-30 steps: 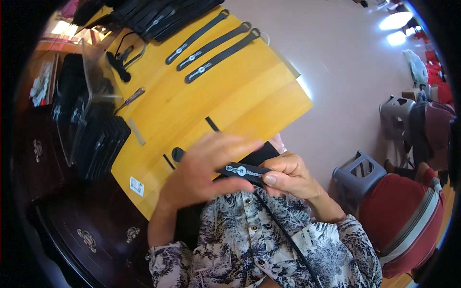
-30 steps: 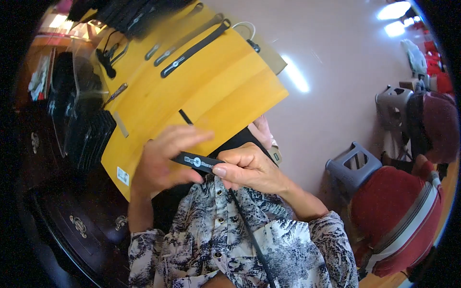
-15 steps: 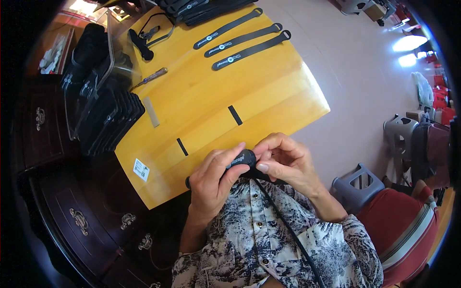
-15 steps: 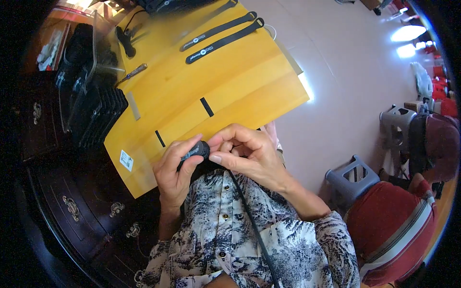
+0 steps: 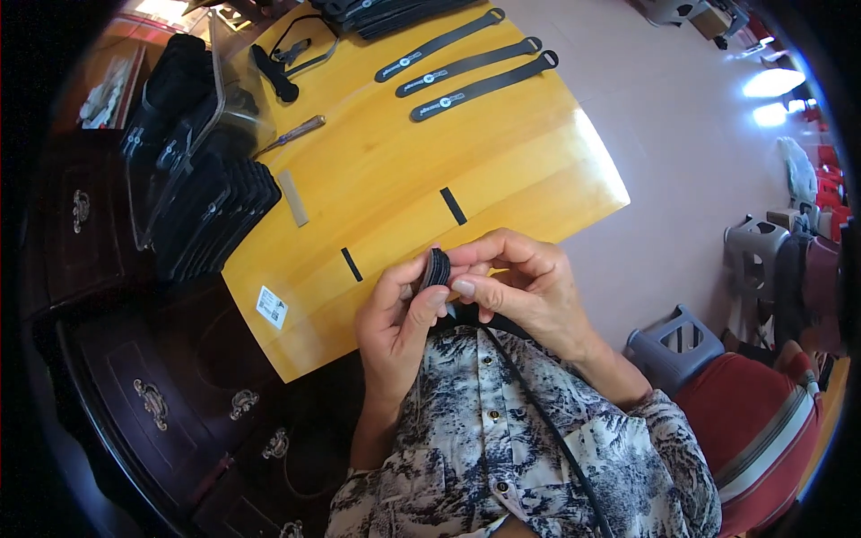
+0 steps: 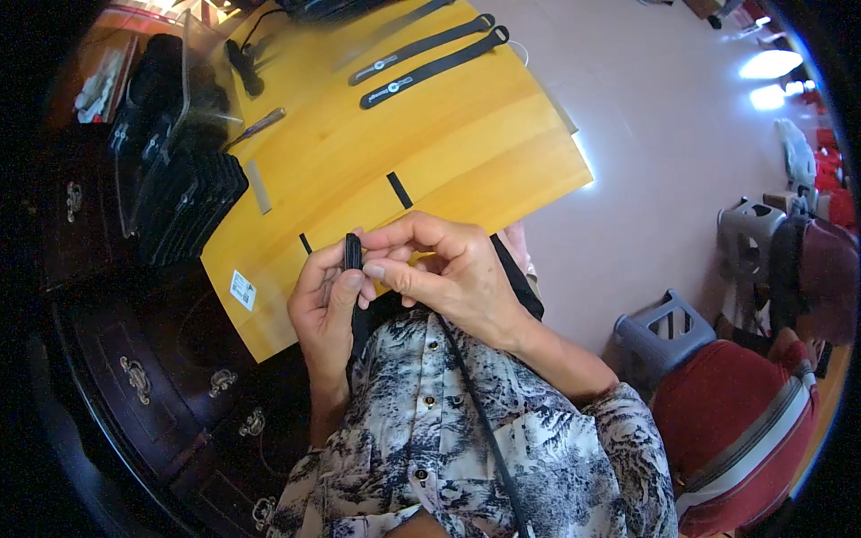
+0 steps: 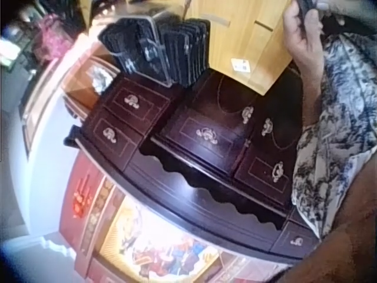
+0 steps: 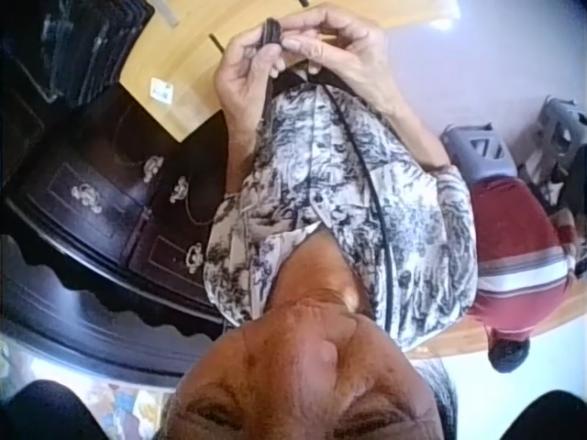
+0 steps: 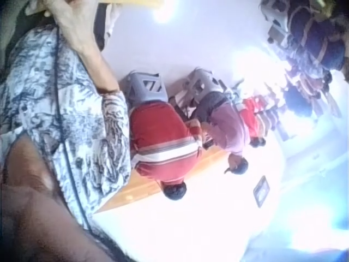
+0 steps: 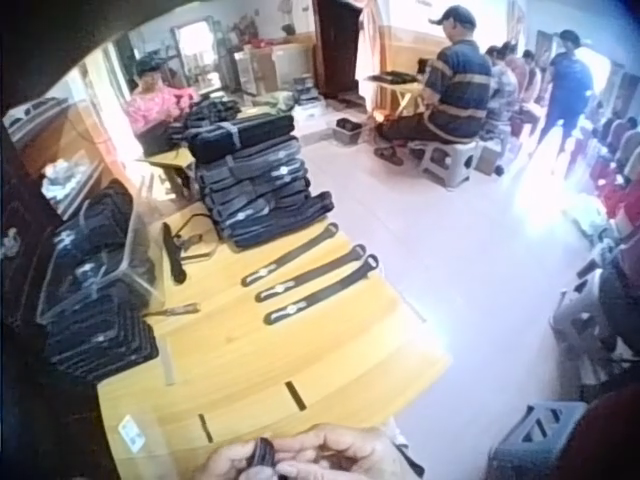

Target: Inspecting and organizing black elastic straps at a workbench in a manufacturing environment.

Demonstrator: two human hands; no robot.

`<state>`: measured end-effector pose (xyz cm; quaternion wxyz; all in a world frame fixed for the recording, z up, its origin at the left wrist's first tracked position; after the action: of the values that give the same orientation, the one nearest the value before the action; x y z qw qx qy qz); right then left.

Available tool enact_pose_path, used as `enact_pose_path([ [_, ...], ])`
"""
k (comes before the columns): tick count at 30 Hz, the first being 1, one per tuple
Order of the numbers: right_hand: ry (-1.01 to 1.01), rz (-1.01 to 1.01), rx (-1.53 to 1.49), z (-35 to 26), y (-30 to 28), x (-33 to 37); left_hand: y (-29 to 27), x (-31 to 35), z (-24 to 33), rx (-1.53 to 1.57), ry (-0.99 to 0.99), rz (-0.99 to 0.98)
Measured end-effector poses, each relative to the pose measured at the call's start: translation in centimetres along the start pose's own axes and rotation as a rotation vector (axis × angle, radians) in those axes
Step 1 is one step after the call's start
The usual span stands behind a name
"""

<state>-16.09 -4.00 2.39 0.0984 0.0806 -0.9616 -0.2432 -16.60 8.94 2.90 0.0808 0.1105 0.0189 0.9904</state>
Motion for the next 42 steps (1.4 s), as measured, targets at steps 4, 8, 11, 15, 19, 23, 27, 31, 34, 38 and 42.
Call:
enact_pose_path([
  [4,0.005,0.032,0.025,0.3,-0.5,-0.2,0.0,-0.1,-0.4,0.054,-0.048,-0.028],
  [8,-0.036,0.036,0.089,0.0,-0.5,-0.3,0.2,-0.4,-0.9,0.128,-0.032,-0.035],
  [11,-0.035,0.045,0.134,-0.1,-0.7,-0.4,0.3,-0.6,-0.7,0.117,-0.007,0.001],
  [15,0.002,0.038,0.272,0.4,-0.9,-0.4,-0.5,-0.4,-1.4,-0.001,0.009,0.063],
  [19,0.034,0.061,0.281,0.7,-1.1,-0.5,-0.7,-0.5,-1.2,-0.144,0.040,0.117],
  [23,0.017,0.095,0.057,0.6,-1.0,-0.9,-0.2,-0.6,-1.2,-0.105,-0.001,0.119],
  [27,0.120,0.035,-0.050,1.9,-1.1,-1.5,-0.2,-0.6,-1.8,-0.163,-0.007,0.100],
  [31,0.121,0.009,0.151,1.6,-1.2,-1.5,-0.4,-0.6,-1.8,-0.342,0.102,0.154],
  [34,0.046,-0.096,0.440,0.5,-0.9,-1.7,-0.1,-0.4,0.2,-0.477,0.247,0.180],
  [38,0.006,-0.151,0.580,0.6,-0.8,-1.8,0.4,-0.5,0.8,-0.572,0.292,0.141],
  [42,-0.158,-0.155,0.562,-0.3,0.1,-2.0,-0.1,-0.2,-0.8,-0.384,0.264,0.121],
])
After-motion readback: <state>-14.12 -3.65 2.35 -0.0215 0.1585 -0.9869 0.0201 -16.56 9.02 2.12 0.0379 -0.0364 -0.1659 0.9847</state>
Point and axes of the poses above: each hand's wrist, its own x-axis away from the middle knuckle, its own y-axis out of the palm, z = x × y, the point moved 9 cm from there along -x, towards the middle knuckle, and after that the axes turned 6 degrees about -y, right-handed, at the moved point
